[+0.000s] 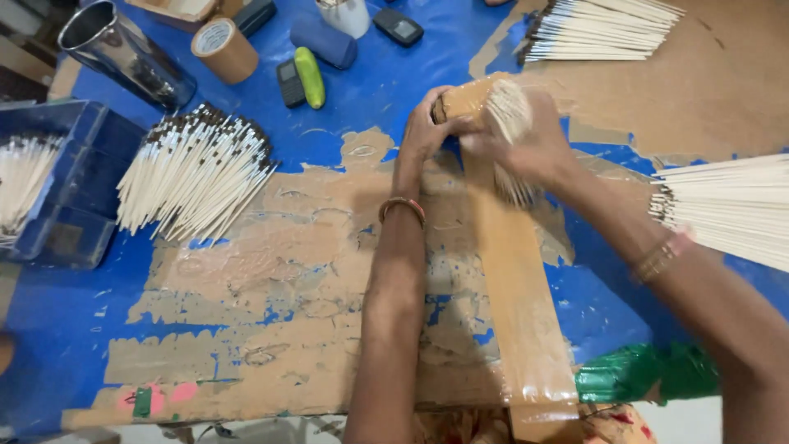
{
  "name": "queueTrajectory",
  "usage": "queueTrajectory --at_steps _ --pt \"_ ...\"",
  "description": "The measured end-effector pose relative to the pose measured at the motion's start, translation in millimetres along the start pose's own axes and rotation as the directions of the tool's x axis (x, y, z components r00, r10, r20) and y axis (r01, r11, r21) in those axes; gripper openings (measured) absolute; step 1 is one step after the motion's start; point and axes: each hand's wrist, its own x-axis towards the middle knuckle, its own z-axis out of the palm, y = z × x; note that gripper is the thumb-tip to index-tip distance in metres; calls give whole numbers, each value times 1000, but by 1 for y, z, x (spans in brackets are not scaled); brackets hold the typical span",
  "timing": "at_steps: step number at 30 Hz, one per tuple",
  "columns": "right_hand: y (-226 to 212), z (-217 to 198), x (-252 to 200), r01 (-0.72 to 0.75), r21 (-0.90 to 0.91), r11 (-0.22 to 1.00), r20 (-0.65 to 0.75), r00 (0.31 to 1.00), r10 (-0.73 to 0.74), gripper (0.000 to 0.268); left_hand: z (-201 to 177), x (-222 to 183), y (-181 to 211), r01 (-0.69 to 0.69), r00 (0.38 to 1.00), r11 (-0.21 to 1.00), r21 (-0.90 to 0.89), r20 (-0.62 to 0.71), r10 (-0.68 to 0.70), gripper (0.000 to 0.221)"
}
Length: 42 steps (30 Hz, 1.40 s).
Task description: The person is sorting and bundling thin wooden sticks on a table, possibly for incense or match production.
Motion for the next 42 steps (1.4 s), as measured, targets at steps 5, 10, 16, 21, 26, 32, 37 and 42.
queueTrajectory --at_steps 5,10,16,21,26,32,37,42 --pt "-60 -16 -199 321 -40 946 418 865 -276 57 3 -7 13 90 995 996 -1 -40 -90 67" --pt "-53 -26 -219 -23 26 999 631 776 2 67 4 -8 23 149 988 989 -3 -38 -149 69" --pt "-10 38 -18 -336 387 859 336 919 207 54 2 9 -26 95 995 994 -46 -24 -96 58" --pt "16 60 58 -50 310 949 11 999 48 49 0 2 -34 10 1000 992 -126 0 -10 49" --pt "-28 31 47 -210 254 944 96 977 191 36 -2 1 -30 21 1000 998 -60 23 -20 66" --pt "-86 11 -176 -66 596 801 468 839 -279 55 2 -6 6 103 994 995 -10 -35 -103 66" --pt "-134 -31 -223 -114 526 843 401 907 -128 20 1 -3 6 61 998 996 -72 -12 -62 67" --pt "-79 -7 -218 -42 450 892 322 939 -119 21 0 -3 15 65 998 996 -69 -16 -66 68"
